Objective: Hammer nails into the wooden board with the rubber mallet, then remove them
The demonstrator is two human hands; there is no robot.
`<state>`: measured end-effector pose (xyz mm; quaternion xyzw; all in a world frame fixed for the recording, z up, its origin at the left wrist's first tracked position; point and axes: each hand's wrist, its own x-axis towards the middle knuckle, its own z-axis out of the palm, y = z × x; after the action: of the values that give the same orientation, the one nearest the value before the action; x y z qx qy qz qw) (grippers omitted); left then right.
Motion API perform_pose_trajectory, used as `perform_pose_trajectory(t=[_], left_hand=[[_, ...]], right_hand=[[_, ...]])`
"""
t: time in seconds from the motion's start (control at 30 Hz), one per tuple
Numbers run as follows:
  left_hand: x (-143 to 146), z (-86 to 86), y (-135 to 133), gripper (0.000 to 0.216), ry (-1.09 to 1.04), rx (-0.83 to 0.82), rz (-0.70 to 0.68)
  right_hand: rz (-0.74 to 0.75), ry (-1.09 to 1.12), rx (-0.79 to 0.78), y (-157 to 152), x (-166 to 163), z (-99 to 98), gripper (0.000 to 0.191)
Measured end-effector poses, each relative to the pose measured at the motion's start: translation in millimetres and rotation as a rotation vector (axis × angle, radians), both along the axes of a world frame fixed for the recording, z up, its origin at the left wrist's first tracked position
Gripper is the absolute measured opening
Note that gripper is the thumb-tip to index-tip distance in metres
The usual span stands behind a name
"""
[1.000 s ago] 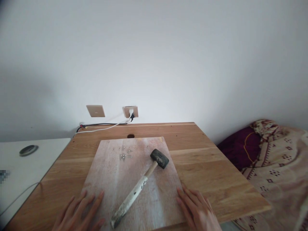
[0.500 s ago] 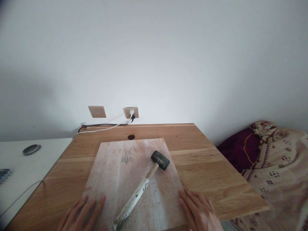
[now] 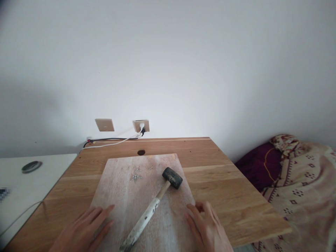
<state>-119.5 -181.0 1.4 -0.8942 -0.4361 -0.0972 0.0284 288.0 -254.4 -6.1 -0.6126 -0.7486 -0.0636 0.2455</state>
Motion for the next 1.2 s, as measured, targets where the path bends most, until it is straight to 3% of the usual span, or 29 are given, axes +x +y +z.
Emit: perform_pose_trajectory(t=[0.17,0.27,0.43,0.6,0.73,0.83,0.93,1.03,1.2], left_hand=[[47.6,38.1,52.2,0.035,-0.069,-0.057,-0.112],[69.5,40.7,91.0,0.044,-0.085,-0.17,-0.06],[86.8,32.9,138.6,0.042,-0.1,-0.405,-0.023],[96.4,29.7,147.7,0.025,-0.164,-0.478,-0.095],[106.4,27.7,145.0,0.02,-0.213,-0.515,-0.191],[114.8,27.9,143.0,0.02,-0.23,-0.508,-0.214],[119.7,31.2,142.2,0.023,-0.256,-0.516,-0.226],[120.7,36.2,144.9,0.025,-0.277,-0.51,-0.216],[124.4,39.9,156.6,0.025,-0.178,-0.404,-0.268]], right_hand=[[0.187,0.194,-0.246,16.0,-45.5,13.2,0.037],[0.249,0.16,-0.398,30.4,-67.0,20.1,0.048],[0.184,0.21,-0.57,50.3,-85.6,30.1,0.049],[0.101,0.477,-0.625,50.1,-85.9,34.6,0.044],[-0.055,0.664,-0.624,39.6,-75.2,27.0,0.031],[-0.085,1.003,-0.627,30.0,-69.9,18.3,0.029],[-0.114,1.462,-0.602,20.4,-70.8,12.0,0.051],[-0.206,1.697,-0.571,14.3,-72.1,7.6,0.085],[-0.209,1.853,-0.675,15.4,-69.2,0.0,0.069]])
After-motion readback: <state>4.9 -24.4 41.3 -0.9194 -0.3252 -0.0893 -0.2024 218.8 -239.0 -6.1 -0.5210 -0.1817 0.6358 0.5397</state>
